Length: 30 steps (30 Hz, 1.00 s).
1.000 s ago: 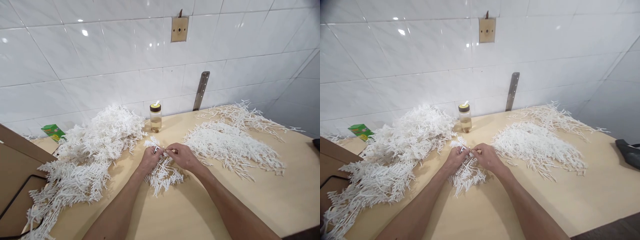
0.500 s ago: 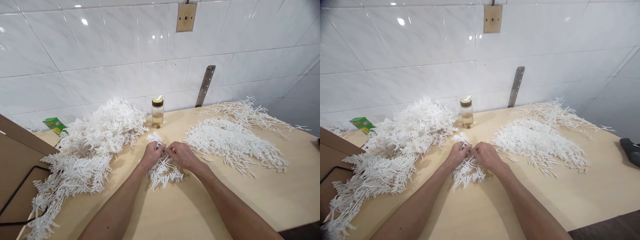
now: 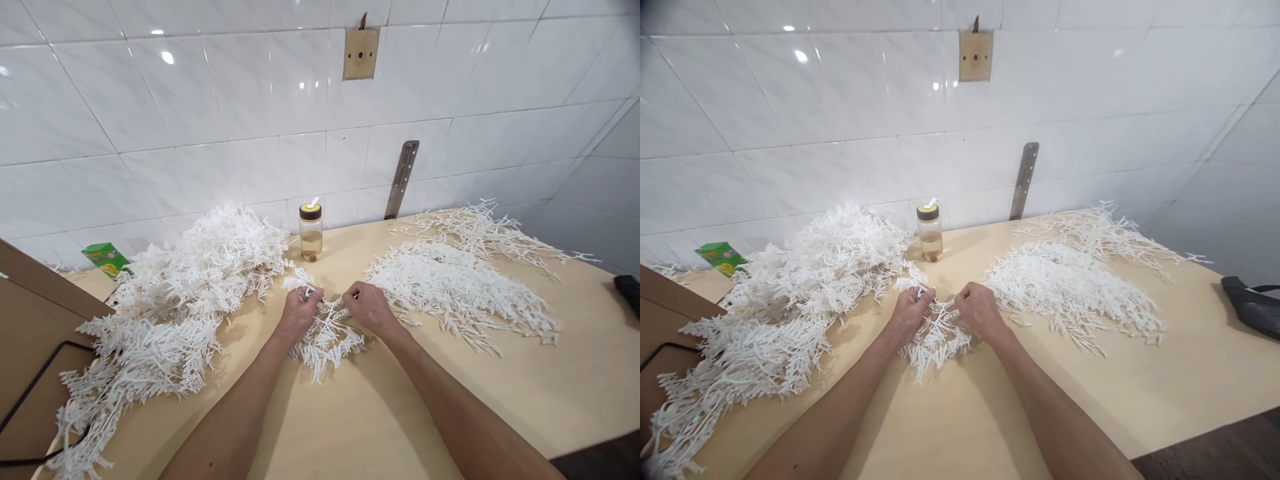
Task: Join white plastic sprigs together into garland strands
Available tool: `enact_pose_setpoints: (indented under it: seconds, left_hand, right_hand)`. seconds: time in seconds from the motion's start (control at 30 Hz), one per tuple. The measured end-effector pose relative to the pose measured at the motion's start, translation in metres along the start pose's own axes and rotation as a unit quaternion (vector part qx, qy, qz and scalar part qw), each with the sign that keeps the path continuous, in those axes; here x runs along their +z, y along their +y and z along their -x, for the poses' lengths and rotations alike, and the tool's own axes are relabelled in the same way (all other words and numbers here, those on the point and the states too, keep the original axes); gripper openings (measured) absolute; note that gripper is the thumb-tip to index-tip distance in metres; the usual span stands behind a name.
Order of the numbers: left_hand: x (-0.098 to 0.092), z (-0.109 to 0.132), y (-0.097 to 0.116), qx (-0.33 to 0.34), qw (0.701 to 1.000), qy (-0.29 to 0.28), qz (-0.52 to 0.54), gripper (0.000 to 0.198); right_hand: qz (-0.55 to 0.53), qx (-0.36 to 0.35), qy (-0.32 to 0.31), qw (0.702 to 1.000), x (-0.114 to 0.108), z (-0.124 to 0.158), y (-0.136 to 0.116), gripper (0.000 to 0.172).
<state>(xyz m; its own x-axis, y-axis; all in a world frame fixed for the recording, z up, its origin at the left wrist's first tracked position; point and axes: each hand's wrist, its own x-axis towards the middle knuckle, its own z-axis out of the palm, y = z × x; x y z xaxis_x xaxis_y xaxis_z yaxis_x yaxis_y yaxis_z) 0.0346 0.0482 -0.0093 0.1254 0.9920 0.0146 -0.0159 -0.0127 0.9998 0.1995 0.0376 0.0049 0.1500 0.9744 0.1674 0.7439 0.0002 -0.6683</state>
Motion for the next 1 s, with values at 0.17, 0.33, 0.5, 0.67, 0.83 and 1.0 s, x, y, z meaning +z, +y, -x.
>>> enact_pose_setpoints:
  seconds: [0.17, 0.33, 0.5, 0.67, 0.83, 1.0]
  left_hand:
    - [0.000, 0.000, 0.003, -0.031, 0.999, -0.012, 0.041, 0.041]
    - [0.000, -0.002, 0.003, -0.022, 0.997, -0.010, 0.068, 0.042]
    - [0.000, 0.000, 0.006, -0.030, 0.998, -0.014, 0.044, 0.042]
    - [0.002, 0.000, 0.008, -0.019, 0.999, -0.007, 0.042, 0.042]
    - [0.003, 0.001, 0.009, -0.022, 0.999, -0.002, 0.033, 0.040]
    - [0.000, -0.002, 0.007, -0.007, 1.000, 0.005, 0.027, 0.040]
  right_hand:
    - [-0.017, 0.011, 0.074, 0.997, -0.015, -0.011, 0.014, 0.017]
    - [0.076, 0.003, 0.148, 0.986, -0.028, -0.016, 0.026, 0.015]
    - [-0.007, -0.100, 0.029, 0.995, -0.027, -0.006, 0.008, 0.022]
    - [-0.047, -0.134, -0.076, 0.987, -0.016, 0.009, -0.014, 0.021]
    - [-0.032, -0.122, -0.081, 0.989, -0.012, 0.010, -0.013, 0.021]
    - [-0.030, -0.144, -0.101, 0.984, -0.007, 0.016, -0.016, 0.021]
